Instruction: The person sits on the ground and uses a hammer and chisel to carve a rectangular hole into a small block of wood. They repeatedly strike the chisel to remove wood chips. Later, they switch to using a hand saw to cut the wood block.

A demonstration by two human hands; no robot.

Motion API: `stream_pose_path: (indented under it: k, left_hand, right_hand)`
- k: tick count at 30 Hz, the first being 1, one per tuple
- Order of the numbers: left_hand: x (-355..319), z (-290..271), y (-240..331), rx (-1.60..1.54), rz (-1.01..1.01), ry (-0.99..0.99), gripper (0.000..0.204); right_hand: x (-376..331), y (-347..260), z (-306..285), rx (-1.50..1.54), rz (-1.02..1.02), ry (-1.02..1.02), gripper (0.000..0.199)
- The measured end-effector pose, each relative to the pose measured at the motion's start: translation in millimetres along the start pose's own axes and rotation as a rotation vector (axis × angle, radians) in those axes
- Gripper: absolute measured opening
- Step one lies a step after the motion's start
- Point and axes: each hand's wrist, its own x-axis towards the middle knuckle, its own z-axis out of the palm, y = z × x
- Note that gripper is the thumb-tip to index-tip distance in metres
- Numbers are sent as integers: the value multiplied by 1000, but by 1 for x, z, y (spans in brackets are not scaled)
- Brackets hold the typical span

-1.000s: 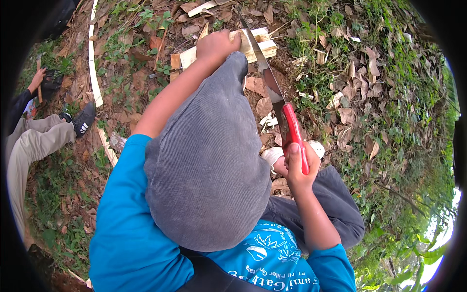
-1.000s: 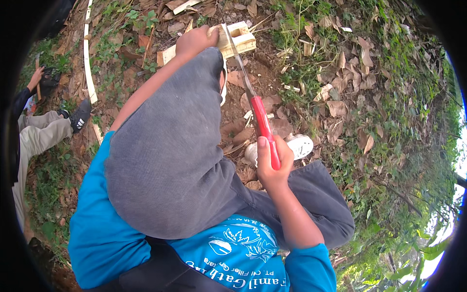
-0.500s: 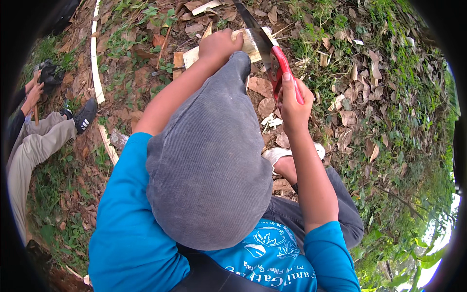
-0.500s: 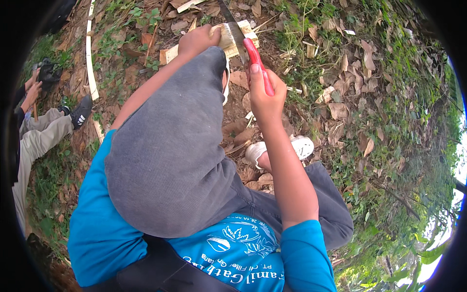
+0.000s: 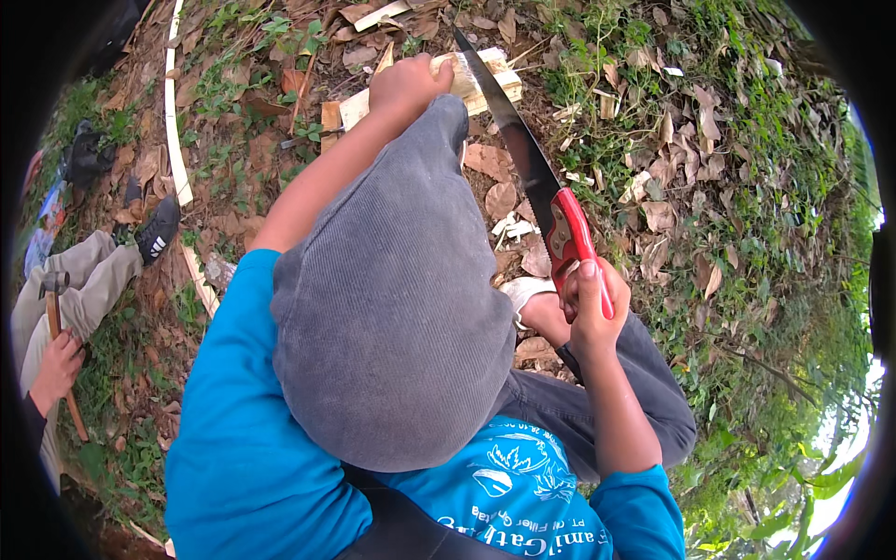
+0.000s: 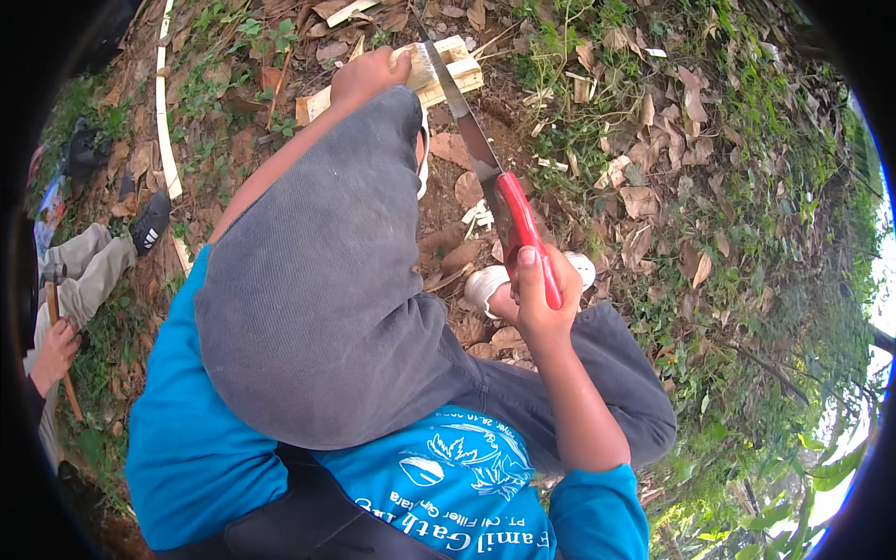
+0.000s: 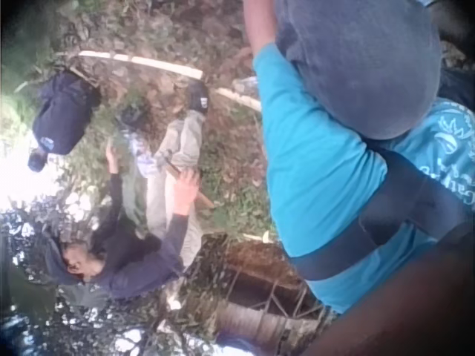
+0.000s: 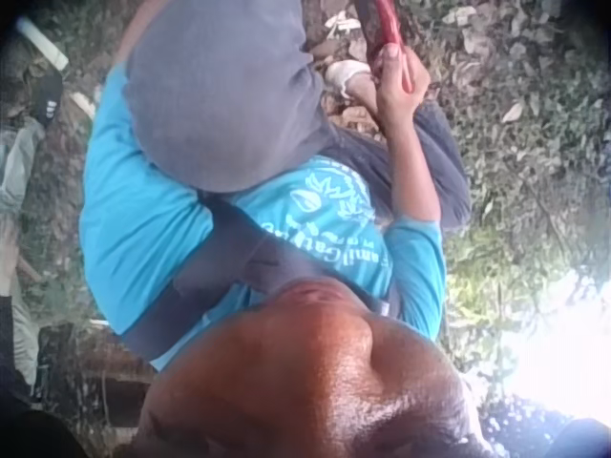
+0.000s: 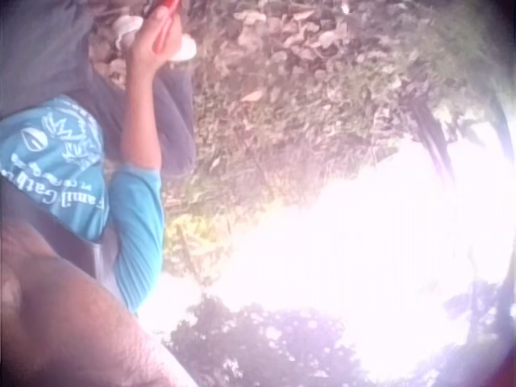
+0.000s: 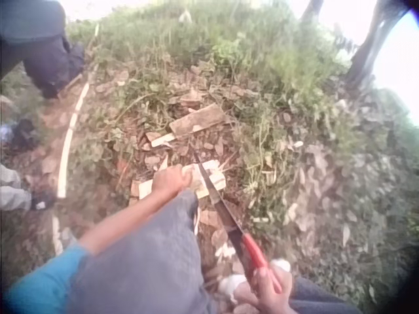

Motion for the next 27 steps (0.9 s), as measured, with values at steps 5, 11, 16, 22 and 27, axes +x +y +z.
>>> stream_pose_path:
  k: [5, 11, 16, 22, 27]
  left_hand:
    - [0, 0, -3, 0, 11, 21, 58]
    - [-4, -7, 3, -21, -5, 3, 56]
    - [-8, -6, 3, -13, 5, 63, 55]
    - [-5, -9, 5, -5, -11, 11, 56]
    - [-6, -6, 3, 18, -4, 25, 57]
  right_hand:
    - [24, -25, 24, 67, -41, 47, 41]
    - [67, -33, 52, 19, -22, 26, 40]
    - [64, -33, 70, -53, -49, 42, 40]
    - [62, -31, 69, -28, -74, 96, 40]
    - [79, -37, 80, -98, -66, 55, 43]
